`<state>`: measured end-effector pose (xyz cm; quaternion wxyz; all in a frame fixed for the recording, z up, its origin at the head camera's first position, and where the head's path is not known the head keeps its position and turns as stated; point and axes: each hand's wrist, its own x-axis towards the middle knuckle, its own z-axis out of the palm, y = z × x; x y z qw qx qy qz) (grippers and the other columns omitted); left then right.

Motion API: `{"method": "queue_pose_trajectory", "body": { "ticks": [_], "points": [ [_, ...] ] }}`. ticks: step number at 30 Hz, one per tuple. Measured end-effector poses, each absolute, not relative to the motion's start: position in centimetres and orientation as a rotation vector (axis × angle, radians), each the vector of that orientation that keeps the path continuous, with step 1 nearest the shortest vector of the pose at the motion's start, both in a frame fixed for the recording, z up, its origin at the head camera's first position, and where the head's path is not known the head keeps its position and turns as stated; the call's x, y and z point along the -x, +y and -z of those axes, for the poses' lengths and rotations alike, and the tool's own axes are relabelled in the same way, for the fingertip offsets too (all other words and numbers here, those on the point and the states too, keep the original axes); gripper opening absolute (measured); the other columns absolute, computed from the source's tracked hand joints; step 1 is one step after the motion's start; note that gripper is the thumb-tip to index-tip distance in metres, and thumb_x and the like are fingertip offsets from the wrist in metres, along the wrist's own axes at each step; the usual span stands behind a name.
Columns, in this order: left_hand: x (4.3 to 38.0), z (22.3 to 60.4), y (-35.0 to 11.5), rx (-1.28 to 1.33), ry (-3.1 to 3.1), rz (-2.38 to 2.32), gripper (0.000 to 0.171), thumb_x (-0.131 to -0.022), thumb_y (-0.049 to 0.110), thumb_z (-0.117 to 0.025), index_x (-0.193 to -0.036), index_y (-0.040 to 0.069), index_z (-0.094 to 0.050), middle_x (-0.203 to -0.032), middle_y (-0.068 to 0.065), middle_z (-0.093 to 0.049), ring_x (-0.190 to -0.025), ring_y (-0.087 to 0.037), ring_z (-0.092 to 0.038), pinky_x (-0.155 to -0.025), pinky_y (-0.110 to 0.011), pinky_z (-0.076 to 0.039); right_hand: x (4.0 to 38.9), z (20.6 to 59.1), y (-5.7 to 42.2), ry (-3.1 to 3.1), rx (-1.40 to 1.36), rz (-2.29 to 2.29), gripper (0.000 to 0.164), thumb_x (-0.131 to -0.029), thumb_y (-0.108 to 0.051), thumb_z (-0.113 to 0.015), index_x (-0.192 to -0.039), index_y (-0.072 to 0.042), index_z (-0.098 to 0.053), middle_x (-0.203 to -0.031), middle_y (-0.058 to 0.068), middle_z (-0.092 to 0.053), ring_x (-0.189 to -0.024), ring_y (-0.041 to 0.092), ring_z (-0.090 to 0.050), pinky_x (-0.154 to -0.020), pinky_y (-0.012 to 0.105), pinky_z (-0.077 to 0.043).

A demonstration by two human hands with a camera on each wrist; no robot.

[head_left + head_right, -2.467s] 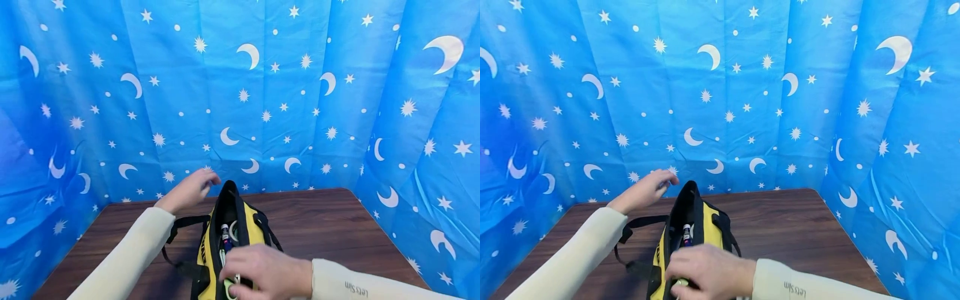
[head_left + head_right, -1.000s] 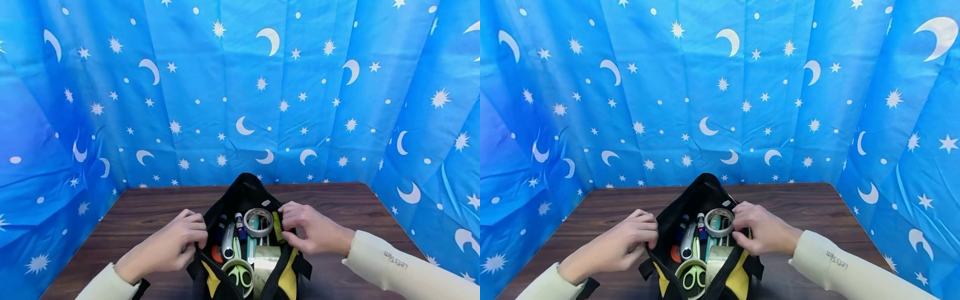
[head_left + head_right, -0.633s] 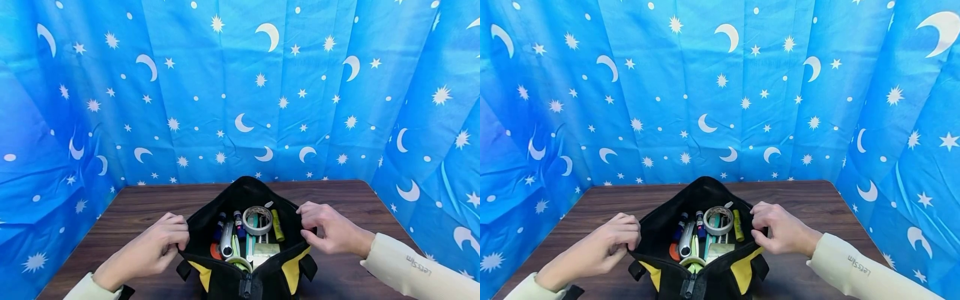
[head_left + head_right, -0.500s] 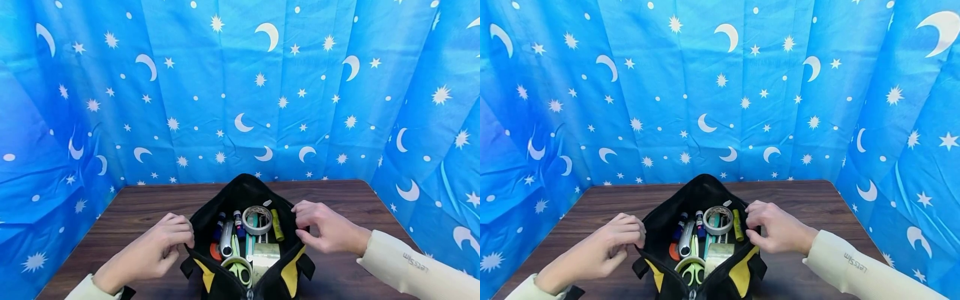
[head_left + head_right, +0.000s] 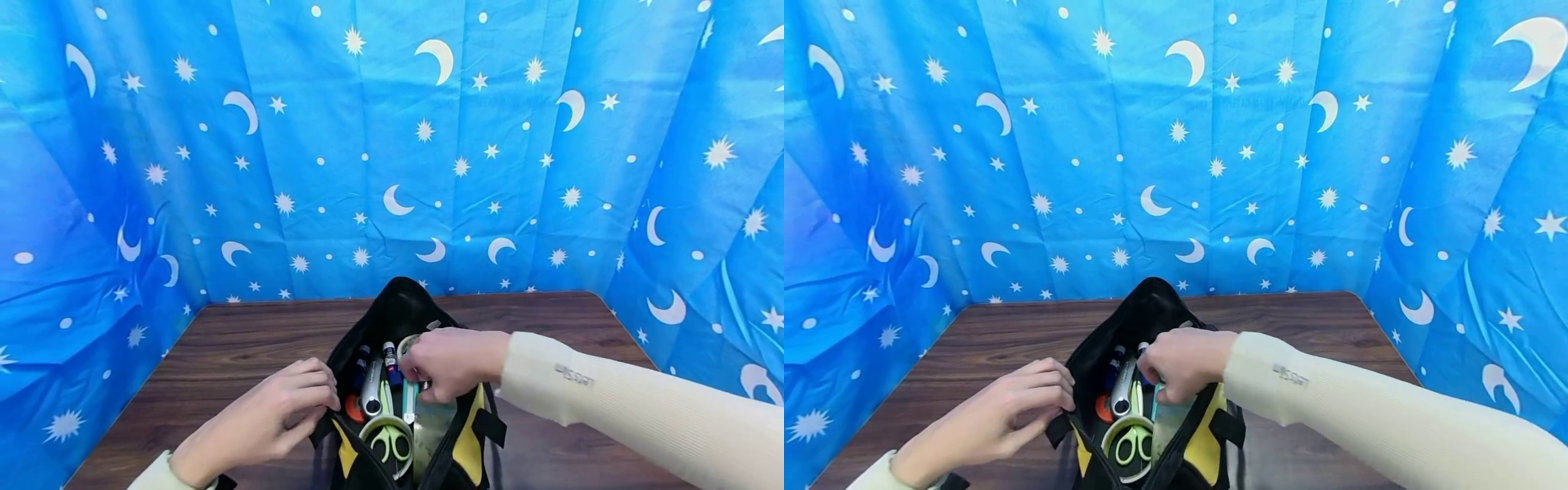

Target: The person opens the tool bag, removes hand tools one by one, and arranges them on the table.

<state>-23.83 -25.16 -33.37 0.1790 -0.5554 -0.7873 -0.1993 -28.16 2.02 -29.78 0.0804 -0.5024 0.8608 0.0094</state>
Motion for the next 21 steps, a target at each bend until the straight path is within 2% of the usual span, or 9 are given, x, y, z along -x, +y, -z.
{"method": "queue_pose_trajectory", "body": {
  "ticks": [4, 6, 9, 12, 15, 19, 21],
  "points": [
    [23.9, 33.5, -24.9, 1.559, -2.239, 0.556, 0.028, -0.073, 0.002, -0.056, -0.09, 0.024, -0.055, -0.093, 0.015, -0.049, -0.089, -0.005, -0.042, -0.08, -0.017, -0.03, 28.2, 30.4, 0.4, 2.535, 1.214, -0.15, 0.042, -0.071, -0.044, -0.064, -0.104, -0.021, -0.05, -0.076, -0.009, -0.051, -0.062, 0.005, -0.048, -0.059, 0.022, -0.04],
    [23.9, 33.5, -24.8, 1.552, -2.248, 0.55, 0.028, -0.074, 0.003, -0.056, -0.09, 0.025, -0.055, -0.093, 0.015, -0.049, -0.089, -0.005, -0.042, -0.08, -0.017, -0.03, 28.1, 31.0, -0.1, 2.531, 1.086, -0.227, 0.064, -0.064, -0.053, -0.065, -0.115, -0.019, -0.046, -0.088, -0.008, -0.053, -0.076, 0.006, -0.052, -0.067, 0.024, -0.042],
    [23.9, 33.5, -24.8, 1.538, -2.263, 0.547, 0.027, -0.074, 0.004, -0.057, -0.089, 0.025, -0.055, -0.092, 0.016, -0.05, -0.089, -0.004, -0.042, -0.079, -0.018, -0.031, 28.2, 32.0, -0.6, 2.499, 0.94, -0.335, 0.087, -0.053, -0.062, -0.066, -0.125, -0.023, -0.037, -0.102, -0.005, -0.051, -0.086, 0.009, -0.051, -0.071, 0.027, -0.042],
    [23.9, 33.5, -24.9, 1.528, -2.276, 0.546, 0.026, -0.074, 0.004, -0.057, -0.089, 0.026, -0.055, -0.092, 0.016, -0.05, -0.088, -0.004, -0.042, -0.078, -0.019, -0.032, 28.2, 32.9, -0.8, 2.46, 0.874, -0.399, 0.094, -0.049, -0.065, -0.066, -0.128, -0.028, -0.031, -0.113, -0.004, -0.047, -0.089, 0.01, -0.05, -0.071, 0.028, -0.042],
    [23.9, 33.6, -25.0, 1.528, -2.274, 0.549, 0.026, -0.074, 0.004, -0.056, -0.089, 0.025, -0.055, -0.092, 0.016, -0.05, -0.088, -0.004, -0.042, -0.077, -0.019, -0.033, 27.9, 33.8, -0.9, 2.46, 0.853, -0.427, 0.093, -0.05, -0.062, -0.067, -0.128, -0.031, -0.027, -0.102, -0.003, -0.053, -0.081, 0.008, -0.051, -0.067, 0.027, -0.042],
    [23.9, 33.7, -25.0, 1.538, -2.254, 0.562, 0.027, -0.074, 0.003, -0.056, -0.089, 0.025, -0.055, -0.092, 0.016, -0.05, -0.088, -0.004, -0.042, -0.078, -0.018, -0.032, 27.6, 34.8, -1.0, 2.493, 0.829, -0.426, 0.09, -0.053, -0.056, -0.071, -0.128, -0.03, -0.028, -0.069, -0.004, -0.052, -0.065, 0.007, -0.048, -0.062, 0.024, -0.041],
    [23.9, 33.7, -25.1, 1.543, -2.245, 0.57, 0.027, -0.074, 0.003, -0.056, -0.09, 0.025, -0.055, -0.092, 0.016, -0.05, -0.088, -0.004, -0.042, -0.078, -0.017, -0.031, 27.6, 35.1, -1.0, 2.498, 0.834, -0.414, 0.09, -0.051, -0.055, -0.072, -0.127, -0.03, -0.029, -0.068, -0.003, -0.052, -0.064, 0.007, -0.048, -0.063, 0.024, -0.041]
  ]
}}
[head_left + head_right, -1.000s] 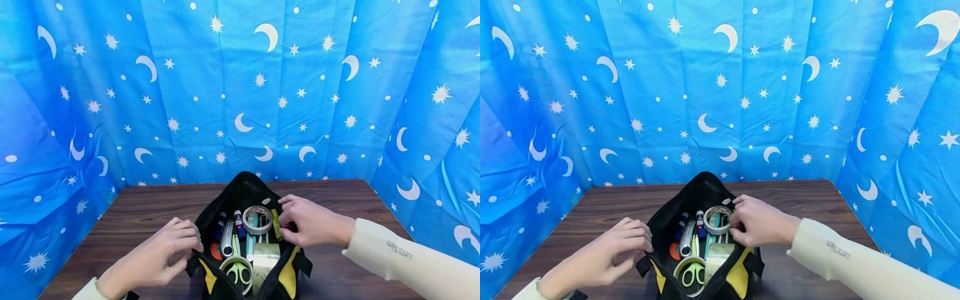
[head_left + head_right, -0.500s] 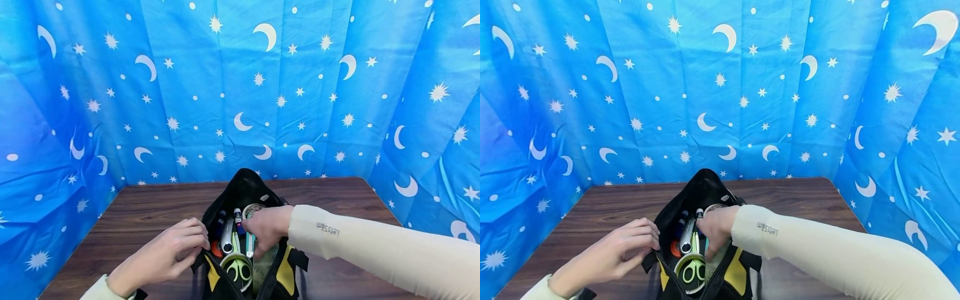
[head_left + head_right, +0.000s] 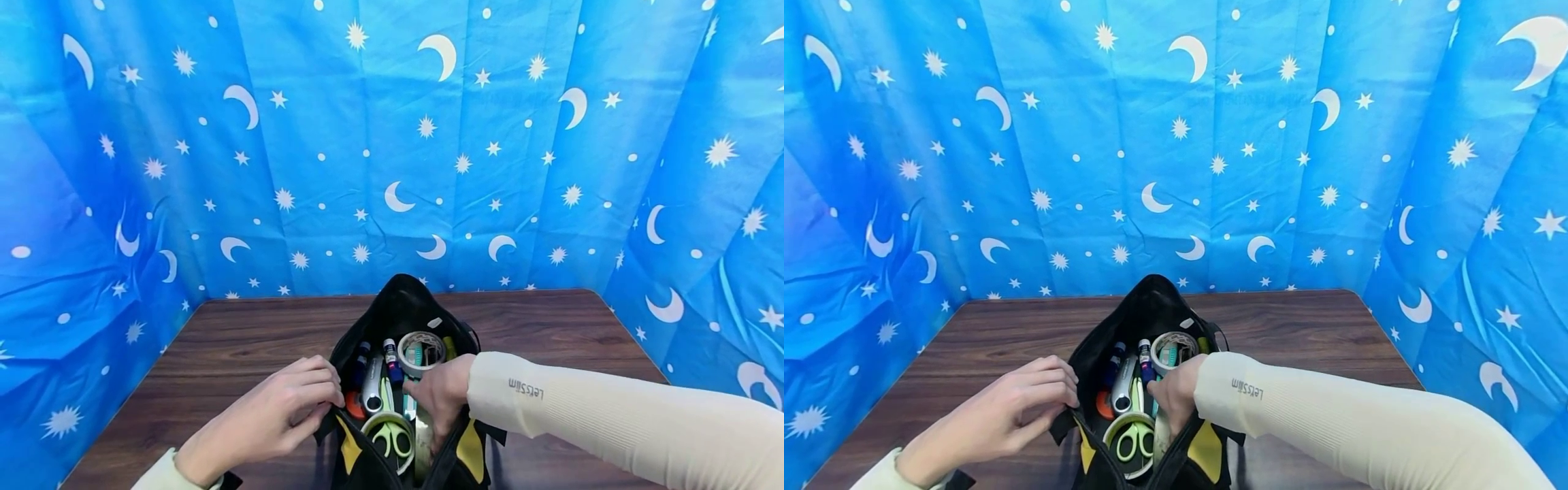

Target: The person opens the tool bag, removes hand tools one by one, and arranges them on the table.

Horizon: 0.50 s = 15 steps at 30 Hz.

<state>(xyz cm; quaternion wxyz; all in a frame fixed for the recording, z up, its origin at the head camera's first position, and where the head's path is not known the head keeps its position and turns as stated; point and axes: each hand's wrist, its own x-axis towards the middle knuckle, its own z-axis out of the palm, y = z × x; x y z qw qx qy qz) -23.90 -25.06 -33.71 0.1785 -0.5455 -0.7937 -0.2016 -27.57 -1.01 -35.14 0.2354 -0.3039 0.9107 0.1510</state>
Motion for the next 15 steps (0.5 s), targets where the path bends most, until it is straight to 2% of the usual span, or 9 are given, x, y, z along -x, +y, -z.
{"method": "queue_pose_trajectory", "body": {
  "ticks": [4, 6, 8, 12, 15],
  "points": [
    [24.0, 33.7, -24.9, 1.551, -2.231, 0.573, 0.026, -0.075, 0.003, -0.055, -0.09, 0.024, -0.055, -0.092, 0.015, -0.05, -0.087, -0.004, -0.042, -0.078, -0.016, -0.03, 28.4, 36.3, -0.9, 2.472, 0.885, -0.4, 0.091, -0.047, -0.057, -0.073, -0.124, -0.028, -0.033, -0.083, -0.003, -0.056, -0.075, 0.007, -0.052, -0.068, 0.025, -0.042],
    [24.0, 33.6, -24.9, 1.551, -2.229, 0.571, 0.026, -0.075, 0.003, -0.055, -0.09, 0.024, -0.055, -0.092, 0.015, -0.05, -0.087, -0.004, -0.042, -0.078, -0.016, -0.03, 29.6, 37.8, -0.7, 2.45, 0.931, -0.413, 0.094, -0.046, -0.06, -0.071, -0.125, -0.026, -0.033, -0.094, -0.003, -0.055, -0.085, 0.009, -0.052, -0.071, 0.027, -0.042],
    [24.0, 33.6, -24.9, 1.55, -2.224, 0.571, 0.026, -0.075, 0.003, -0.056, -0.091, 0.024, -0.056, -0.093, 0.015, -0.05, -0.088, -0.004, -0.042, -0.079, -0.016, -0.03, 30.9, 39.2, -0.5, 2.424, 0.971, -0.409, 0.099, -0.045, -0.065, -0.068, -0.128, -0.025, -0.031, -0.099, -0.003, -0.055, -0.087, 0.01, -0.052, -0.073, 0.028, -0.042],
    [24.0, 33.6, -24.9, 1.544, -2.232, 0.581, 0.027, -0.075, 0.003, -0.056, -0.091, 0.023, -0.056, -0.093, 0.015, -0.05, -0.088, -0.004, -0.043, -0.079, -0.016, -0.03, 31.4, 39.0, -0.4, 2.41, 0.987, -0.363, 0.093, -0.045, -0.065, -0.068, -0.122, -0.022, -0.038, -0.091, -0.004, -0.055, -0.079, 0.009, -0.052, -0.066, 0.028, -0.043],
    [24.0, 33.7, -24.9, 1.546, -2.237, 0.593, 0.028, -0.074, 0.002, -0.056, -0.091, 0.023, -0.056, -0.094, 0.014, -0.05, -0.088, -0.004, -0.043, -0.079, -0.015, -0.03, 29.9, 36.2, -0.5, 2.415, 1.013, -0.315, 0.081, -0.047, -0.061, -0.07, -0.114, -0.023, -0.044, -0.082, -0.007, -0.053, -0.073, 0.006, -0.051, -0.062, 0.024, -0.043]
  ]
}}
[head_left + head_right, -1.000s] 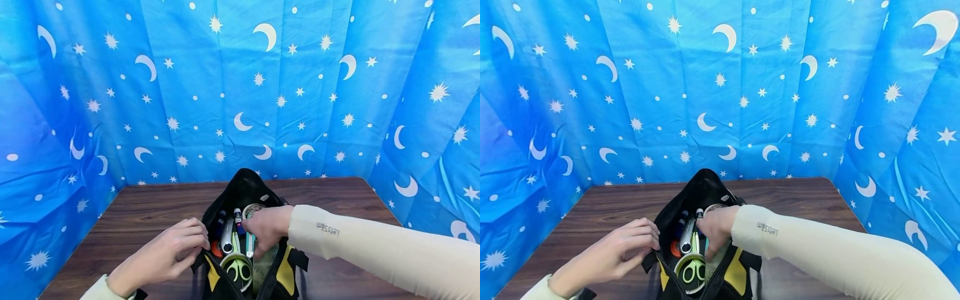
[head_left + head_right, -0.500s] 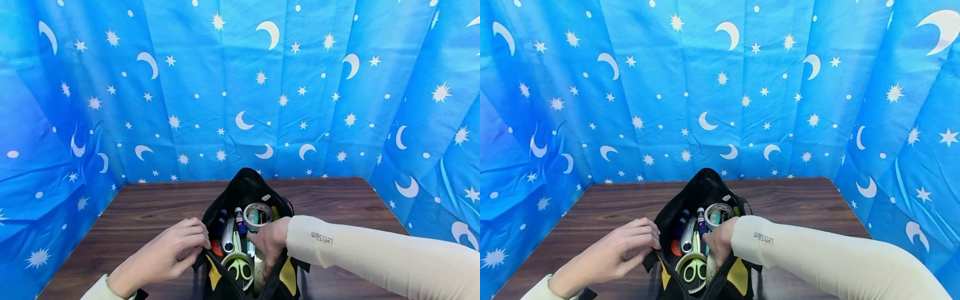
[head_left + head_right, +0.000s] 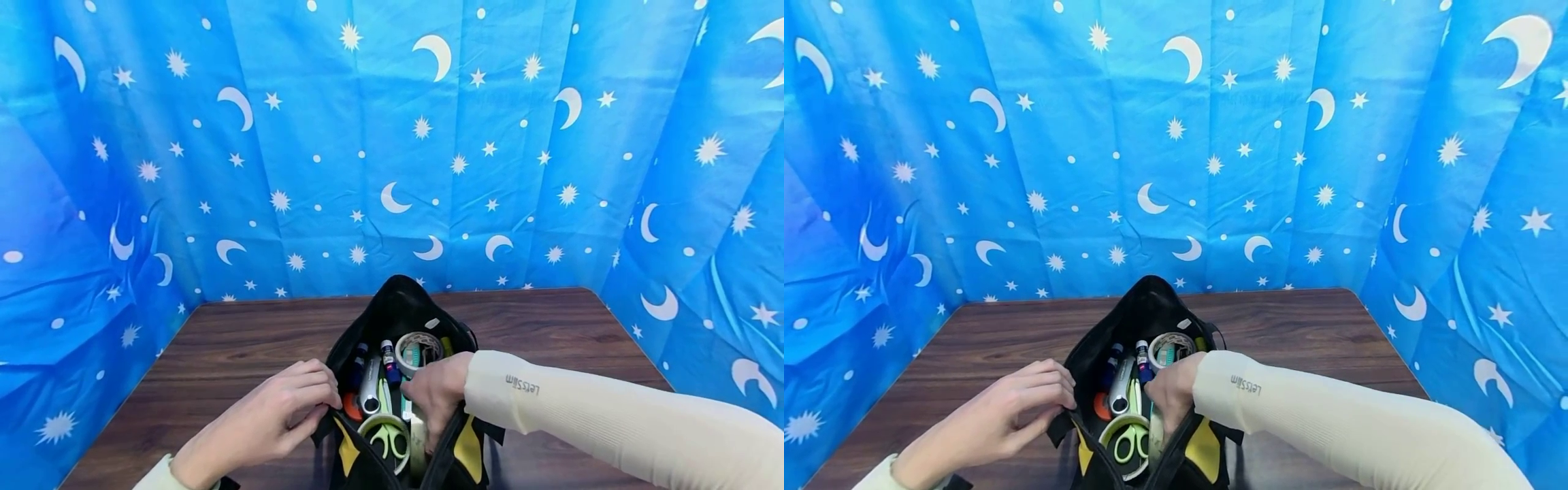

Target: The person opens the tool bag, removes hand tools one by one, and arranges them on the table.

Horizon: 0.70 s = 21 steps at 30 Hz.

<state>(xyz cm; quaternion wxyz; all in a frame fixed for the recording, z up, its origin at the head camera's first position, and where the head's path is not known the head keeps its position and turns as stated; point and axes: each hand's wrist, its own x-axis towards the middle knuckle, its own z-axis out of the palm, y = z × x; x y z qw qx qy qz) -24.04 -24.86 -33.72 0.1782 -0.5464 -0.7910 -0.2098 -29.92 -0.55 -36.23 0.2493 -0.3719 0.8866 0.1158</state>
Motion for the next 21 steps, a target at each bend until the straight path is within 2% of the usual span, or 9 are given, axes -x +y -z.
{"method": "queue_pose_trajectory", "body": {
  "ticks": [5, 9, 13, 21],
  "points": [
    [24.0, 33.7, -24.9, 1.549, -2.231, 0.602, 0.029, -0.073, 0.001, -0.056, -0.091, 0.023, -0.056, -0.093, 0.014, -0.05, -0.087, -0.003, -0.043, -0.079, -0.015, -0.03, 29.1, 33.4, 0.2, 2.431, 1.156, -0.181, 0.068, -0.056, -0.056, -0.069, -0.112, -0.026, -0.044, -0.084, -0.01, -0.049, -0.072, 0.005, -0.048, -0.061, 0.024, -0.041],
    [24.0, 33.7, -24.9, 1.536, -2.252, 0.611, 0.029, -0.074, 0.001, -0.056, -0.092, 0.024, -0.055, -0.093, 0.015, -0.05, -0.087, -0.003, -0.043, -0.078, -0.015, -0.031, 29.5, 32.4, 1.0, 2.462, 1.259, -0.065, 0.061, -0.056, -0.059, -0.066, -0.106, -0.031, -0.045, -0.084, -0.011, -0.045, -0.071, 0.006, -0.046, -0.058, 0.024, -0.04],
    [24.1, 33.8, -24.8, 1.537, -2.252, 0.618, 0.029, -0.074, 0.001, -0.055, -0.092, 0.024, -0.055, -0.093, 0.015, -0.05, -0.086, -0.003, -0.043, -0.076, -0.015, -0.031, 29.7, 31.8, 1.5, 2.548, 1.321, -0.019, 0.06, -0.055, -0.065, -0.062, -0.102, -0.032, -0.044, -0.09, -0.01, -0.042, -0.071, 0.008, -0.044, -0.056, 0.024, -0.039],
    [24.1, 34.1, -24.4, 1.553, -2.23, 0.651, 0.03, -0.074, -0.001, -0.056, -0.092, 0.023, -0.055, -0.093, 0.014, -0.05, -0.085, -0.002, -0.043, -0.076, -0.014, -0.03, 29.2, 29.4, 2.3, 2.808, 1.429, 0.244, 0.067, -0.056, -0.07, -0.055, -0.103, -0.026, -0.041, -0.095, -0.008, -0.036, -0.075, 0.009, -0.044, -0.057, 0.021, -0.041]
  ]
}}
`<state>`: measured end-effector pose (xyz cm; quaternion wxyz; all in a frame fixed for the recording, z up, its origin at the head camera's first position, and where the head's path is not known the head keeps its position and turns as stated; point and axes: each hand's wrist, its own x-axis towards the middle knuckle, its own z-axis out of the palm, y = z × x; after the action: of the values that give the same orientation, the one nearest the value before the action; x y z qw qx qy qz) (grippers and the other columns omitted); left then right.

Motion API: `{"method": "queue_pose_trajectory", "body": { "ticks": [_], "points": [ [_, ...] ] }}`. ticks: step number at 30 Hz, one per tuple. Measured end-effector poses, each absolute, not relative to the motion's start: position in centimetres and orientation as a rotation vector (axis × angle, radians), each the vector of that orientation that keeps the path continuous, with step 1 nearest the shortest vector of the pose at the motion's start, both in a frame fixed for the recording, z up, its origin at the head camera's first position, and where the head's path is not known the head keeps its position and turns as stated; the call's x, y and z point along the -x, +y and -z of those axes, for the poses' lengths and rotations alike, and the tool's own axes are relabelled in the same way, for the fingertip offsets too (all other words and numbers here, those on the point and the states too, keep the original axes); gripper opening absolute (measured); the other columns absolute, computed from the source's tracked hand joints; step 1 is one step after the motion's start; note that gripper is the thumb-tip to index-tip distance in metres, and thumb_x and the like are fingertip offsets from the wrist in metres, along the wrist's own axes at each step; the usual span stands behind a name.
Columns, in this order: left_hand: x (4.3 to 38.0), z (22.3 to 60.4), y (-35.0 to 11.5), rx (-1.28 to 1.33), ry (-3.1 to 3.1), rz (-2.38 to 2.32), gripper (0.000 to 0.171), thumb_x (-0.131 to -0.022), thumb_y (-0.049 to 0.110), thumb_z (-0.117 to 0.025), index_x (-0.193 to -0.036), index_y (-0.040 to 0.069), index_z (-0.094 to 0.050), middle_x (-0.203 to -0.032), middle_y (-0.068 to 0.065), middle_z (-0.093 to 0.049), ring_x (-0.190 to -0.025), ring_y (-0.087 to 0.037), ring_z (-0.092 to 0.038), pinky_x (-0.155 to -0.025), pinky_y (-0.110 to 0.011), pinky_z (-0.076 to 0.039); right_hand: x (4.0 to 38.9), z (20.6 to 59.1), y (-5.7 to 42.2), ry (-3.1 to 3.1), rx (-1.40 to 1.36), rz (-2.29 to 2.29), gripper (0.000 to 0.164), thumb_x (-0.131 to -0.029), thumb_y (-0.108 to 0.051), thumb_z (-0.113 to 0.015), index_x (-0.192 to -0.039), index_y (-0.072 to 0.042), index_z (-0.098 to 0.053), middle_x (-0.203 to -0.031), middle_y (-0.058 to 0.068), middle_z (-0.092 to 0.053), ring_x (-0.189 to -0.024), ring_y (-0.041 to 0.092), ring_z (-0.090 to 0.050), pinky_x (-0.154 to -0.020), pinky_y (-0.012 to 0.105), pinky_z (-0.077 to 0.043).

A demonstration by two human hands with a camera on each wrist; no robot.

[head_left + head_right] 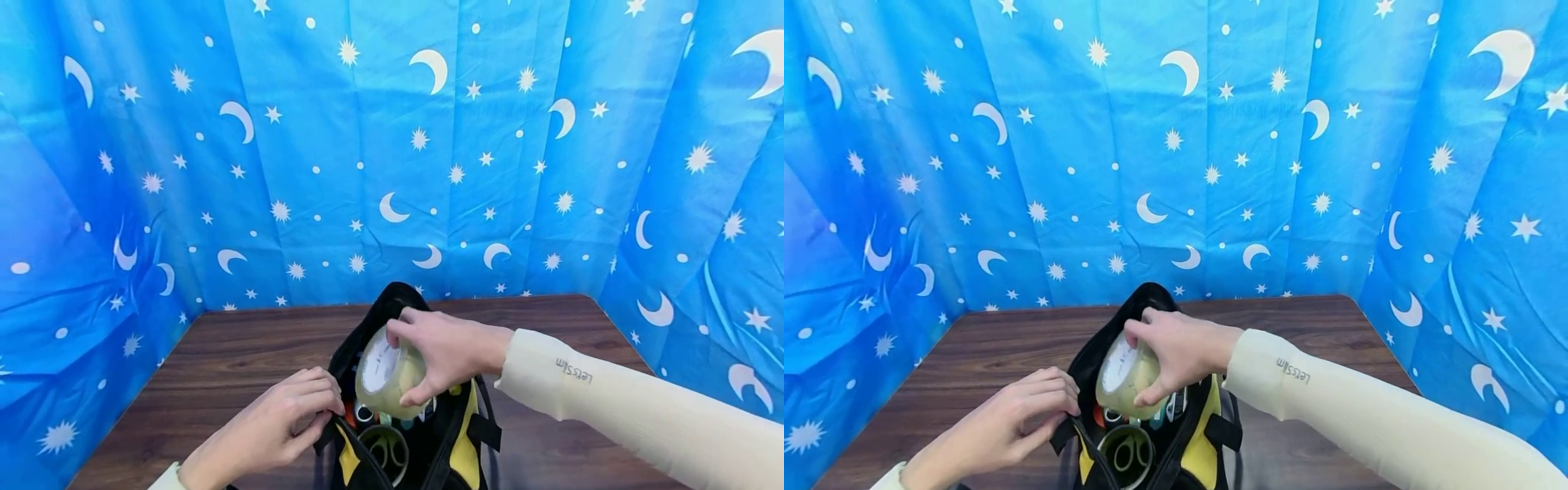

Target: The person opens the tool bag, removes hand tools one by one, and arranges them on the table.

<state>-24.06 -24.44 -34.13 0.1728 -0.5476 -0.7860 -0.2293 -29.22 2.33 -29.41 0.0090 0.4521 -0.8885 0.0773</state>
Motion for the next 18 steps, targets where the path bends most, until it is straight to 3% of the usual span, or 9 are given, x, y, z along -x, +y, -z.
{"method": "queue_pose_trajectory", "body": {
  "ticks": [10, 18],
  "points": [
    [24.1, 34.4, -24.4, 1.556, -2.248, 0.648, 0.029, -0.075, 0.001, -0.056, -0.093, 0.024, -0.055, -0.094, 0.014, -0.049, -0.086, -0.003, -0.043, -0.075, -0.012, -0.032, 28.1, 26.2, 5.3, -2.474, -1.19, -0.528, 0.065, -0.059, -0.065, -0.058, -0.104, -0.022, -0.04, -0.105, -0.01, -0.036, -0.084, 0.007, -0.044, -0.062, 0.02, -0.043],
    [23.6, 34.6, -25.0, 1.468, -2.371, 0.684, 0.029, -0.078, 0.005, -0.057, -0.094, 0.029, -0.055, -0.09, 0.017, -0.047, -0.08, 0.0, -0.042, -0.068, -0.013, -0.034, 27.8, 25.6, 9.7, -2.398, -0.996, -0.601, 0.065, -0.059, -0.06, -0.063, -0.104, -0.019, -0.04, -0.102, -0.009, -0.04, -0.087, 0.007, -0.043, -0.064, 0.025, -0.042]
  ]
}}
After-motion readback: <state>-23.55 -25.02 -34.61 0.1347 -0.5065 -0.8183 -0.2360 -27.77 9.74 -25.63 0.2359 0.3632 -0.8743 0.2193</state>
